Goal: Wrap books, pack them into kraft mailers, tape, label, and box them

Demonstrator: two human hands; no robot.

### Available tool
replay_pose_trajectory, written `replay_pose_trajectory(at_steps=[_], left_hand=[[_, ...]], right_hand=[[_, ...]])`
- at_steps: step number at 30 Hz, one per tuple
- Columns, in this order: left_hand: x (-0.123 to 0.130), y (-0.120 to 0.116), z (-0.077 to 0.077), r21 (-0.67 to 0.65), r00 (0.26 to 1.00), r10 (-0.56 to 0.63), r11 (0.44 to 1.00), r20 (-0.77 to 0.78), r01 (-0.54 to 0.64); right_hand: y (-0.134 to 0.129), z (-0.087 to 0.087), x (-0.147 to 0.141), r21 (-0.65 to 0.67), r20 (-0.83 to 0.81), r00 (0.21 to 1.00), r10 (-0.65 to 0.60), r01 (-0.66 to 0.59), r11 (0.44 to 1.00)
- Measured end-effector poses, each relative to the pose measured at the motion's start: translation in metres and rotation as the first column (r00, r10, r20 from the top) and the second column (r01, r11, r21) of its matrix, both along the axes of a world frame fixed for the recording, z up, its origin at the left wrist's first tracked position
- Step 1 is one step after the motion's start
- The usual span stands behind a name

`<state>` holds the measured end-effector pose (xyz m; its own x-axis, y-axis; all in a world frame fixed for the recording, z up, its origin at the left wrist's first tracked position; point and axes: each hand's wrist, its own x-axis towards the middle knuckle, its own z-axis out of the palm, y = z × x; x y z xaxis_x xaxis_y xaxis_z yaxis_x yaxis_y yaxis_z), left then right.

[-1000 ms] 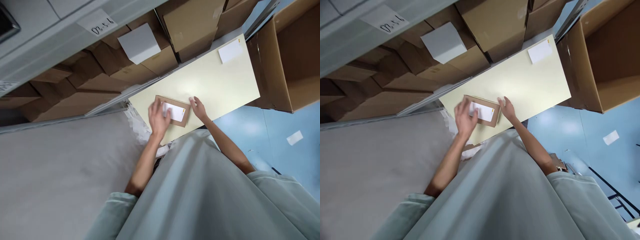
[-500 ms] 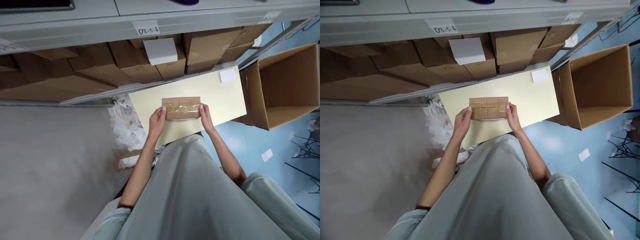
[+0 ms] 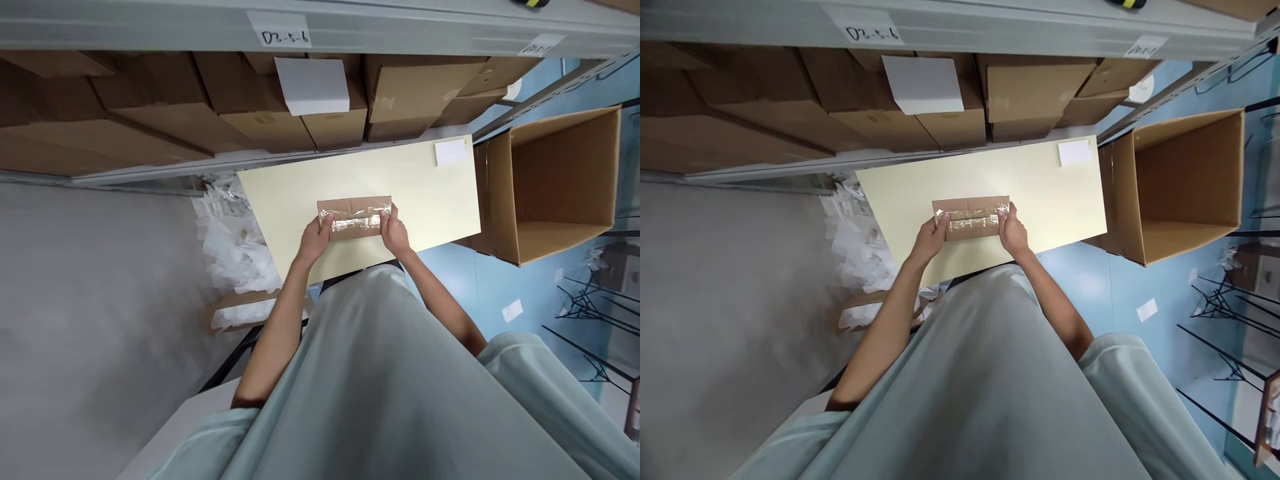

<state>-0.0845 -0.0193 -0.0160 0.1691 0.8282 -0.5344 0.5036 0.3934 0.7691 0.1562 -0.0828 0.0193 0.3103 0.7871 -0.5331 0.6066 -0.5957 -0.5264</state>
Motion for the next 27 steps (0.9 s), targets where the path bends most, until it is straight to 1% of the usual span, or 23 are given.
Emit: replay_pose_trajectory(at_steps=[2,5,7,8,9,12,13,15,17,19,21,23,24,25,26,27], left_hand=[[0.002,-0.003,0.004,0.006,1.0,0.001,1.0,-0.012,-0.001],[0.007,-0.011,0.016,0.024,0.998,0.018,1.0,-0.064,-0.017],[0.013,-0.018,0.025,0.036,0.995,0.011,0.999,-0.097,-0.007],[0.017,-0.021,0.03,0.051,0.994,-0.003,0.999,-0.113,0.009],[0.021,-0.024,0.034,0.078,0.992,-0.019,0.996,-0.128,0.03],[0.044,-0.03,0.042,0.194,0.991,-0.036,0.979,-0.132,0.062],[0.054,-0.032,0.043,0.216,0.993,-0.026,0.975,-0.118,0.051],[0.078,-0.034,0.041,0.216,0.997,0.016,0.976,-0.081,0.001],[0.103,-0.036,0.033,0.203,0.997,0.064,0.978,-0.05,-0.053],[0.127,-0.039,0.022,0.18,0.992,0.119,0.977,-0.036,-0.111],[0.145,-0.045,0.011,0.104,0.986,0.159,0.983,-0.045,-0.154],[0.157,-0.052,0.006,0.022,0.982,0.167,0.986,-0.092,-0.165],[0.162,-0.055,0.007,0.018,0.977,0.162,0.987,-0.138,-0.161],[0.167,-0.057,0.01,0.052,0.968,0.159,0.987,-0.195,-0.152],[0.173,-0.057,0.017,0.124,0.953,0.165,0.983,-0.255,-0.137],[0.181,-0.056,0.025,0.223,0.935,0.18,0.968,-0.305,-0.113]], right_hand=[[0.001,0.001,-0.001,-0.011,-0.011,1.0,0.006,-0.006,1.0],[0.0,0.003,0.003,-0.036,-0.069,0.997,0.015,-0.018,0.999],[-0.002,0.007,0.01,-0.053,-0.131,0.991,0.005,-0.012,0.999],[-0.003,0.01,0.016,-0.039,-0.165,0.986,-0.004,-0.002,0.999],[-0.005,0.014,0.025,-0.003,-0.195,0.981,-0.013,0.013,1.0],[-0.01,0.025,0.062,0.19,-0.228,0.974,0.011,0.034,0.981],[-0.011,0.027,0.077,0.242,-0.224,0.974,0.039,0.017,0.97],[-0.012,0.026,0.11,0.285,-0.211,0.972,0.101,-0.038,0.958],[-0.012,0.018,0.141,0.263,-0.199,0.97,0.142,-0.086,0.961],[-0.013,0.002,0.164,0.211,-0.185,0.97,0.158,-0.117,0.97],[-0.014,-0.015,0.178,0.151,-0.187,0.966,0.178,-0.151,0.977],[-0.017,-0.029,0.185,0.11,-0.217,0.953,0.214,-0.194,0.975],[-0.019,-0.034,0.188,0.101,-0.235,0.945,0.229,-0.211,0.972],[-0.02,-0.038,0.193,0.099,-0.25,0.939,0.237,-0.219,0.971],[-0.02,-0.04,0.199,0.107,-0.258,0.938,0.232,-0.211,0.972],[-0.019,-0.042,0.207,0.123,-0.252,0.945,0.209,-0.183,0.975]])
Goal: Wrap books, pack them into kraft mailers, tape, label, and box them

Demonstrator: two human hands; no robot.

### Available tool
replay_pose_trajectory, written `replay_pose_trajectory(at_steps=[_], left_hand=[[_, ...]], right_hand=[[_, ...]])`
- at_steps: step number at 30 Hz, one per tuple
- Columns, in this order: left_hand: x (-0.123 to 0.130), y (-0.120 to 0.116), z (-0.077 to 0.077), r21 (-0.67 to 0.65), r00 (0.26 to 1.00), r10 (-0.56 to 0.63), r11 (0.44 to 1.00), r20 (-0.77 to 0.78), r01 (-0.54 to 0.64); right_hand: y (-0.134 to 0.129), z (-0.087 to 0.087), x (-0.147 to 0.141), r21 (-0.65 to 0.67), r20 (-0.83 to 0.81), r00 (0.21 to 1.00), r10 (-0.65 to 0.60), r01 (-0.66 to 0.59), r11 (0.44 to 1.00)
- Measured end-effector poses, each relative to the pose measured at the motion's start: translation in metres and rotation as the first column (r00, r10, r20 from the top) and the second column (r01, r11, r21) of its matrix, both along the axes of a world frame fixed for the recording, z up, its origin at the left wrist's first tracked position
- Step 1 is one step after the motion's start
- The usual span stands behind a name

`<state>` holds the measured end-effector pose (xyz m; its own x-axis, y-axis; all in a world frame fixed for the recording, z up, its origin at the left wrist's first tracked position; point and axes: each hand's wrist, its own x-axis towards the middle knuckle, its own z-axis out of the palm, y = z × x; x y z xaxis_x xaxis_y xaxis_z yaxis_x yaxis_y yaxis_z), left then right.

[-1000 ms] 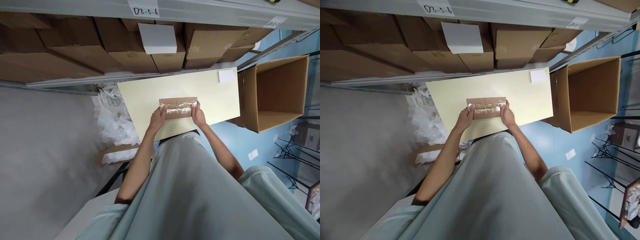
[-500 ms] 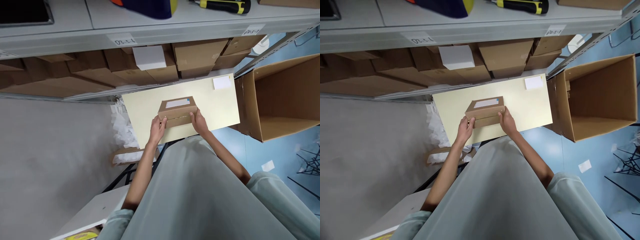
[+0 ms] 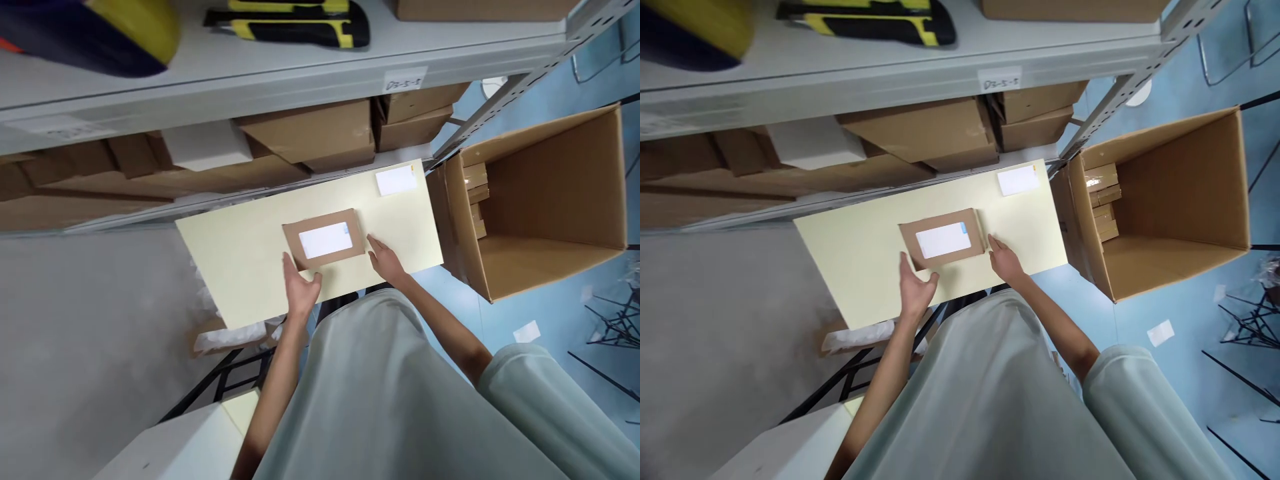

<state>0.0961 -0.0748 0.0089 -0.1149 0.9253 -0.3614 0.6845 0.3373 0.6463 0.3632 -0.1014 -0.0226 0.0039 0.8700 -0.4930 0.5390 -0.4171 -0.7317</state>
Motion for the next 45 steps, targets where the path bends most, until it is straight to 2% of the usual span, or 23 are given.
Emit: replay_pose_trajectory(at_steps=[3,5,6,8,9,11,13,15,17,20,23,27,30,32,34,36,38,40,43,45], left_hand=[[0.043,0.02,0.027,0.251,0.993,-0.114,0.961,-0.037,0.12],[0.088,0.044,0.033,0.298,0.974,-0.22,0.935,0.057,0.194],[0.113,0.058,0.03,0.284,0.959,-0.262,0.933,0.112,0.221],[0.164,0.086,0.011,0.237,0.93,-0.297,0.94,0.216,0.245],[0.188,0.1,-0.003,0.198,0.928,-0.27,0.954,0.255,0.223],[0.226,0.123,-0.035,0.087,0.955,-0.14,0.989,0.262,0.121],[0.25,0.14,-0.063,-0.037,0.979,-0.013,0.999,0.206,0.021],[0.26,0.149,-0.081,-0.087,0.988,0.026,0.996,0.151,-0.013],[0.263,0.15,-0.087,-0.058,0.991,0.013,0.998,0.131,-0.006],[0.263,0.145,-0.081,0.003,0.989,0.02,1.0,0.148,-0.021],[0.267,0.141,-0.072,-0.012,0.987,0.07,0.998,0.142,-0.069],[0.272,0.143,-0.058,0.014,0.993,0.105,0.994,0.047,-0.106],[0.272,0.14,-0.045,0.145,0.996,-0.012,0.989,0.089,-0.001],[0.271,0.134,-0.036,0.215,0.976,-0.179,0.965,0.126,0.149],[0.268,0.129,-0.029,0.248,0.917,-0.373,0.91,0.141,0.333],[0.267,0.13,-0.027,0.256,0.851,-0.506,0.849,0.142,0.462],[0.269,0.137,-0.031,0.258,0.823,-0.553,0.82,0.129,0.51],[0.276,0.149,-0.039,0.261,0.802,-0.585,0.798,0.12,0.543],[0.295,0.167,-0.051,0.258,0.736,-0.668,0.734,0.107,0.628],[0.306,0.174,-0.06,0.25,0.704,-0.705,0.699,0.083,0.67]], right_hand=[[0.016,-0.003,0.04,0.109,0.055,0.98,-0.191,0.185,0.977],[0.036,-0.005,0.073,0.191,0.083,0.935,-0.344,0.324,0.927],[0.049,-0.008,0.089,0.217,0.084,0.91,-0.406,0.381,0.899],[0.077,-0.016,0.116,0.235,0.067,0.866,-0.496,0.469,0.851],[0.091,-0.022,0.125,0.229,0.062,0.847,-0.527,0.502,0.834],[0.115,-0.034,0.137,0.203,0.079,0.818,-0.57,0.547,0.812],[0.132,-0.047,0.142,0.179,0.123,0.802,-0.584,0.561,0.808],[0.141,-0.058,0.142,0.158,0.161,0.802,-0.575,0.554,0.817],[0.143,-0.064,0.14,0.144,0.171,0.806,-0.567,0.549,0.823],[0.14,-0.069,0.139,0.141,0.136,0.796,-0.59,0.573,0.807],[0.138,-0.067,0.138,0.144,0.061,0.781,-0.621,0.609,0.78],[0.142,-0.05,0.132,0.157,0.037,0.771,-0.636,0.624,0.765],[0.148,-0.026,0.123,0.205,0.003,0.809,-0.588,0.576,0.792],[0.151,-0.009,0.121,0.216,-0.036,0.842,-0.539,0.533,0.818],[0.152,0.004,0.127,0.207,-0.05,0.841,-0.539,0.536,0.818],[0.151,0.012,0.143,0.188,-0.056,0.812,-0.581,0.58,0.793],[0.15,0.017,0.165,0.171,-0.076,0.789,-0.61,0.613,0.771],[0.151,0.02,0.183,0.163,-0.106,0.791,-0.603,0.612,0.774],[0.157,0.022,0.195,0.158,-0.107,0.835,-0.539,0.55,0.82],[0.162,0.022,0.196,0.17,-0.049,0.858,-0.512,0.512,0.842]])
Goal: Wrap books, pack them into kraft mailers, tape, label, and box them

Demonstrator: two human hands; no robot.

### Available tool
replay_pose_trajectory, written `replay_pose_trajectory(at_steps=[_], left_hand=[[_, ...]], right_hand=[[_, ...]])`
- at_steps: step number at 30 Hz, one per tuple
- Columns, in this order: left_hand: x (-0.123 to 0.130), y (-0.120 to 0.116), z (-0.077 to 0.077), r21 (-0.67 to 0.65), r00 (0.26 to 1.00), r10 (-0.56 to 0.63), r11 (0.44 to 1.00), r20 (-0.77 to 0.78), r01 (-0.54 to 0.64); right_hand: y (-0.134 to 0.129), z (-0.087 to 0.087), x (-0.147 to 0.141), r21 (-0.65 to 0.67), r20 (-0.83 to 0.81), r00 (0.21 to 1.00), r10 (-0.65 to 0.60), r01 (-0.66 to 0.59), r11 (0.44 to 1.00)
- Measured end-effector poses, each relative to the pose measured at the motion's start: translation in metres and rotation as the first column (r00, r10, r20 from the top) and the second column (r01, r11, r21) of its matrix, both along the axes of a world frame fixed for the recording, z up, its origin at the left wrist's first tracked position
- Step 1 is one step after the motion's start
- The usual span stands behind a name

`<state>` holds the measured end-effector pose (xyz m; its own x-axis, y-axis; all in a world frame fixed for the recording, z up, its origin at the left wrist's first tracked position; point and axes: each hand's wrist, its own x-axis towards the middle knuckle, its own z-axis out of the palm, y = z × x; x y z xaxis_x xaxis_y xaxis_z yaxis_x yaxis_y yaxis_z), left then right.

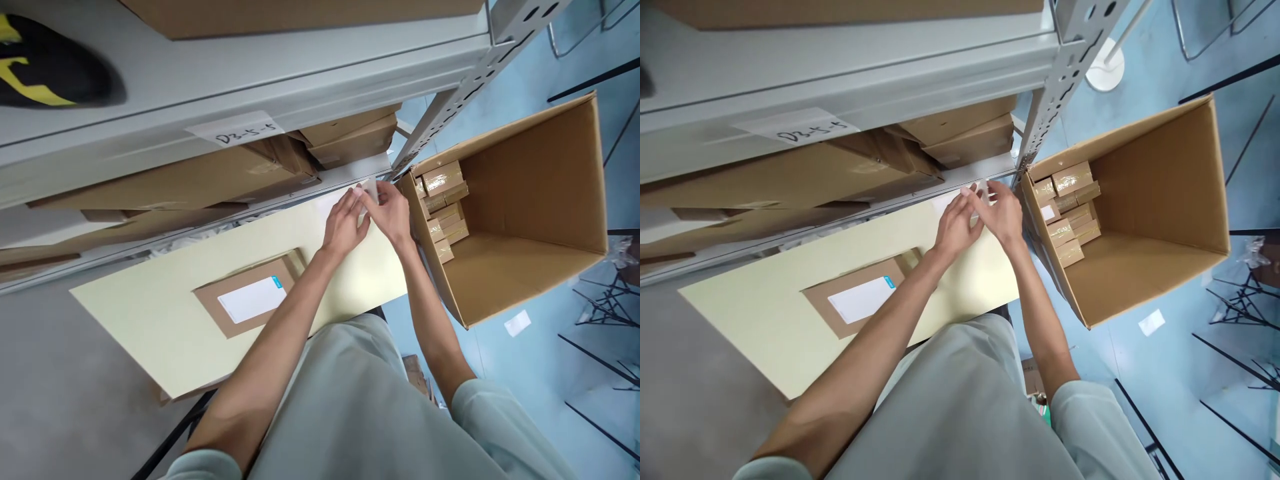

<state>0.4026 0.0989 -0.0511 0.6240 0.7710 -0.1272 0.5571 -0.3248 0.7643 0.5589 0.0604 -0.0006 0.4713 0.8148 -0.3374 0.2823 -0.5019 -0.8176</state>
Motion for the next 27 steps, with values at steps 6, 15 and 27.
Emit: replay_pose_trajectory(at_steps=[6,15,27], left_hand=[[0.011,0.01,-0.027,-0.013,0.977,-0.104,0.995,-0.188,0.104],[0.017,0.019,-0.017,-0.029,0.886,-0.194,0.979,-0.422,0.201],[0.017,0.019,-0.015,-0.048,0.88,-0.2,0.979,-0.431,0.199]], right_hand=[[0.0,-0.012,0.016,-0.058,0.248,0.967,-0.052,0.069,0.996],[-0.013,-0.037,0.033,-0.186,0.422,0.906,-0.038,0.128,0.974],[-0.056,-0.037,0.024,-0.168,0.466,0.872,-0.15,0.254,0.953]])
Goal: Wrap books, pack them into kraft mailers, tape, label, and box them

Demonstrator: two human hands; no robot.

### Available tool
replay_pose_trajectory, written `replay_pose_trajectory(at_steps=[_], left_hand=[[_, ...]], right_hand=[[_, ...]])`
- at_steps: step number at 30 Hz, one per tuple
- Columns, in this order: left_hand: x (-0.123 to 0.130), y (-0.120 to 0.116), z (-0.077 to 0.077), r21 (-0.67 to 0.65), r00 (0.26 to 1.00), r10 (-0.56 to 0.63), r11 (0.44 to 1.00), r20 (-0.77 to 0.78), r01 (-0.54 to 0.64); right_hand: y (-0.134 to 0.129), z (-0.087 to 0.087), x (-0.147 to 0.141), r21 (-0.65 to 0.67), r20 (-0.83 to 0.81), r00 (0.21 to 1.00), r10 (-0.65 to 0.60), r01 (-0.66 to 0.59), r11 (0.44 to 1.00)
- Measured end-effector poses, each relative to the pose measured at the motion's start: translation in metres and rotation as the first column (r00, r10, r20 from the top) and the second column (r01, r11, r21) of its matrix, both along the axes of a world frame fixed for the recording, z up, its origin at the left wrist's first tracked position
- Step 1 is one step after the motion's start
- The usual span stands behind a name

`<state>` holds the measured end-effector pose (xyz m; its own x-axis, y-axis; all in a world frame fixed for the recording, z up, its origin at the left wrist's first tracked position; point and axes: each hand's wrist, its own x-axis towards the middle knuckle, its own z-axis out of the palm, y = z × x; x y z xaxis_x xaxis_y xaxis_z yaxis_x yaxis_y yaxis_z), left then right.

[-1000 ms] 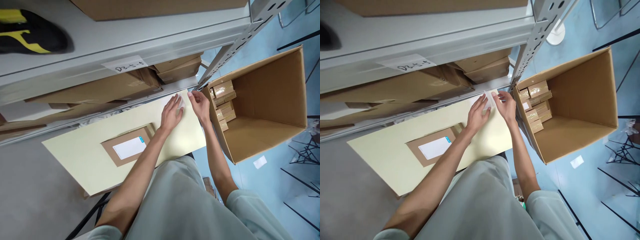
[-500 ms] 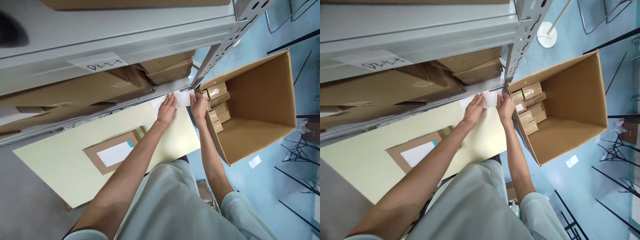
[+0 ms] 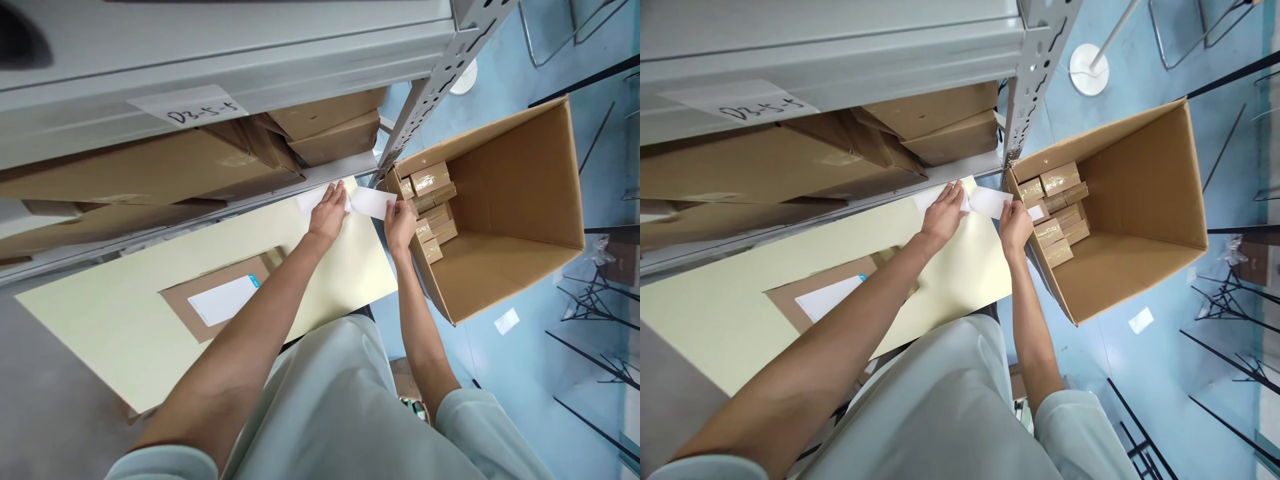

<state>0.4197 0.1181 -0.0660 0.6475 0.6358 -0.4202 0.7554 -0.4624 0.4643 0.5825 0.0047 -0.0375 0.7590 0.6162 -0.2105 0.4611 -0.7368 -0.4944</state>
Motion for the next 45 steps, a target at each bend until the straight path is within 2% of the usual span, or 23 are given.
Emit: replay_pose_trajectory(at_steps=[5,8,10,12,14,15,16,17,18,19,20,21,22,24,25,27,29,30,32,34,39,42,45], left_hand=[[0.002,0.002,-0.01,-0.006,1.0,0.02,1.0,0.019,-0.02],[0.012,0.011,0.001,-0.056,1.0,0.02,0.998,-0.015,-0.021],[0.018,0.014,0.02,-0.097,1.0,0.021,0.995,-0.022,-0.023],[0.017,0.007,0.047,-0.094,0.997,0.058,0.994,0.045,-0.053],[0.003,-0.017,0.078,-0.125,0.953,0.19,0.979,0.237,-0.164],[-0.009,-0.034,0.093,-0.221,0.875,0.315,0.944,0.367,-0.247],[-0.024,-0.054,0.108,-0.371,0.758,0.468,0.873,0.454,-0.317],[-0.041,-0.075,0.123,-0.549,0.607,0.637,0.754,0.474,-0.362],[-0.06,-0.097,0.136,-0.725,0.438,0.791,0.589,0.426,-0.358],[-0.079,-0.117,0.149,-0.842,0.288,0.894,0.428,0.342,-0.328],[-0.099,-0.135,0.16,-0.9,0.17,0.947,0.314,0.274,-0.301],[-0.118,-0.15,0.169,-0.928,0.077,0.972,0.235,0.222,-0.29],[-0.137,-0.163,0.177,-0.936,0.004,0.981,0.184,0.192,-0.301],[-0.173,-0.182,0.187,-0.921,-0.092,0.981,0.124,0.169,-0.369],[-0.19,-0.188,0.189,-0.907,-0.12,0.98,0.096,0.158,-0.409],[-0.224,-0.197,0.193,-0.877,-0.132,0.983,0.05,0.128,-0.478],[-0.252,-0.202,0.195,-0.85,-0.059,0.994,0.048,0.093,-0.524],[-0.263,-0.203,0.197,-0.844,0.008,0.997,0.068,0.075,-0.532],[-0.279,-0.203,0.202,-0.847,0.165,0.985,0.132,0.053,-0.514],[-0.289,-0.199,0.211,-0.849,0.268,0.961,0.2,0.072,-0.488],[-0.301,-0.187,0.247,-0.841,0.272,0.93,0.346,0.248,-0.416],[-0.316,-0.185,0.269,-0.84,0.312,0.886,0.438,0.343,-0.32],[-0.336,-0.184,0.282,-0.795,0.318,0.844,0.523,0.432,-0.306]], right_hand=[[-0.028,0.015,-0.002,0.066,0.009,0.997,-0.071,0.07,0.995],[-0.038,0.032,-0.015,0.109,0.024,0.997,-0.077,0.074,0.991],[-0.041,0.046,-0.03,0.151,0.06,0.996,-0.064,0.054,0.987],[-0.042,0.058,-0.049,0.217,0.112,0.993,-0.04,0.015,0.976],[-0.045,0.068,-0.07,0.285,0.16,0.986,0.037,-0.083,0.955],[-0.048,0.073,-0.081,0.313,0.181,0.978,0.105,-0.159,0.936],[-0.052,0.077,-0.093,0.337,0.199,0.961,0.19,-0.249,0.908],[-0.056,0.08,-0.106,0.358,0.214,0.935,0.282,-0.343,0.868],[-0.062,0.084,-0.12,0.375,0.225,0.901,0.37,-0.431,0.821],[-0.068,0.088,-0.135,0.389,0.226,0.862,0.454,-0.507,0.769],[-0.075,0.093,-0.151,0.403,0.218,0.82,0.53,-0.57,0.716],[-0.083,0.098,-0.166,0.421,0.198,0.774,0.601,-0.621,0.661],[-0.09,0.103,-0.181,0.444,0.169,0.724,0.669,-0.662,0.604],[-0.105,0.114,-0.205,0.498,0.085,0.625,0.776,-0.701,0.51],[-0.111,0.12,-0.214,0.52,0.028,0.589,0.808,-0.698,0.491],[-0.118,0.129,-0.225,0.543,-0.126,0.563,0.816,-0.65,0.532],[-0.12,0.139,-0.227,0.543,-0.336,0.504,0.796,-0.586,0.601],[-0.118,0.143,-0.227,0.542,-0.443,0.433,0.785,-0.569,0.619],[-0.112,0.154,-0.225,0.54,-0.603,0.25,0.757,-0.57,0.619],[-0.105,0.165,-0.226,0.538,-0.657,0.157,0.738,-0.588,0.604],[-0.094,0.195,-0.245,0.557,-0.602,0.231,0.764,-0.564,0.61],[-0.094,0.214,-0.263,0.596,-0.619,0.21,0.757,-0.503,0.626],[-0.095,0.23,-0.282,0.635,-0.601,0.213,0.77,-0.456,0.623]])
